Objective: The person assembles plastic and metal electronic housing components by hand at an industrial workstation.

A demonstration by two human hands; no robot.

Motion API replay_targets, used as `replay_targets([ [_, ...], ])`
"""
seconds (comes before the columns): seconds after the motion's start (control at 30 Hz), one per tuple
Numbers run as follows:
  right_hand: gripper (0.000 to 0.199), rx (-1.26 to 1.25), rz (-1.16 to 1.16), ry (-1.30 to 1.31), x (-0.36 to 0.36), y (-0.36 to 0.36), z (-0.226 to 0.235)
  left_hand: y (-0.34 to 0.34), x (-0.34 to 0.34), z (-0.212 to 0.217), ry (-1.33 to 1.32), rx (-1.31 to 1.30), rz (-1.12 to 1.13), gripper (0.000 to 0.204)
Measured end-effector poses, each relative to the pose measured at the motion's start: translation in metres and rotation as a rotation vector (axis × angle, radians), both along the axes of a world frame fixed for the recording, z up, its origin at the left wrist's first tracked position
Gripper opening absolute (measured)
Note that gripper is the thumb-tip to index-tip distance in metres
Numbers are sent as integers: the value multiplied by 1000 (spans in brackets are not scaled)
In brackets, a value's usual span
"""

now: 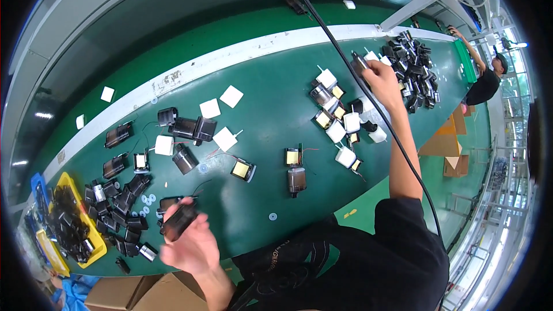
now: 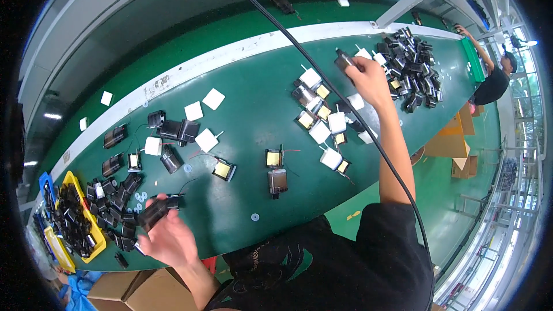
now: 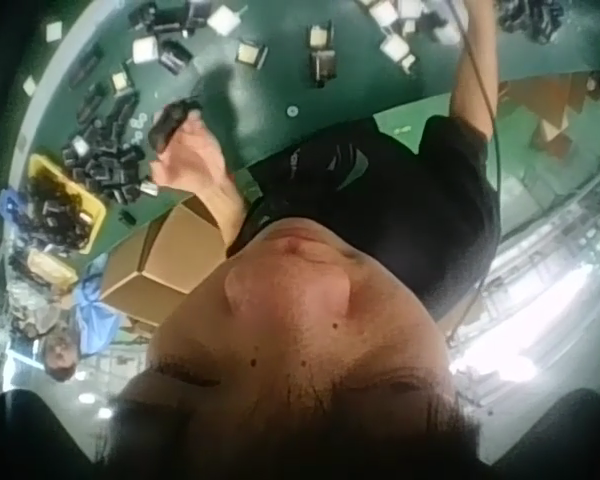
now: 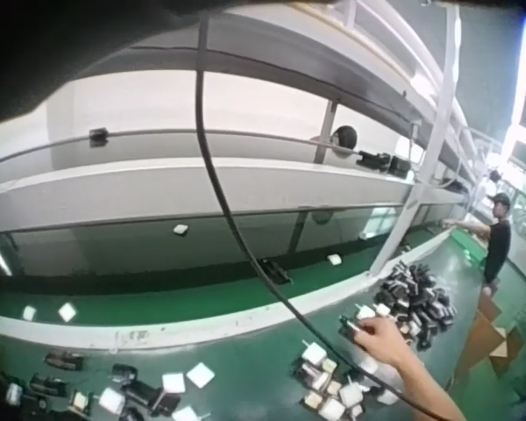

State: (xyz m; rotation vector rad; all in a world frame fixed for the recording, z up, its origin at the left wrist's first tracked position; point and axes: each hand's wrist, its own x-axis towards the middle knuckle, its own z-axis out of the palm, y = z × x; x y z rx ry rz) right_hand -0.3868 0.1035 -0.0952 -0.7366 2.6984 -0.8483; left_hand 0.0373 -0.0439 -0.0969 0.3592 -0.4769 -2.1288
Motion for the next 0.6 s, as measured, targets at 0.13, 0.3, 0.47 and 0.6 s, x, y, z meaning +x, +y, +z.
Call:
replay_targets([
  [0.13, 29, -154, 238, -784, 40, 37, 19, -17, -16, -6, 38, 83, -102, 44],
  [0.3, 29, -122, 322, -1468, 109, 35, 5, -19, -29, -1, -143, 28, 45, 48],
  [0.47, 29, -612, 388, -1685, 182, -15, -14, -24, -40, -13, 250, 502, -117, 41],
  [0.6, 24, -532, 305, -1413, 206, -53, -5, -19, -29, -13, 291, 520, -177, 43],
])
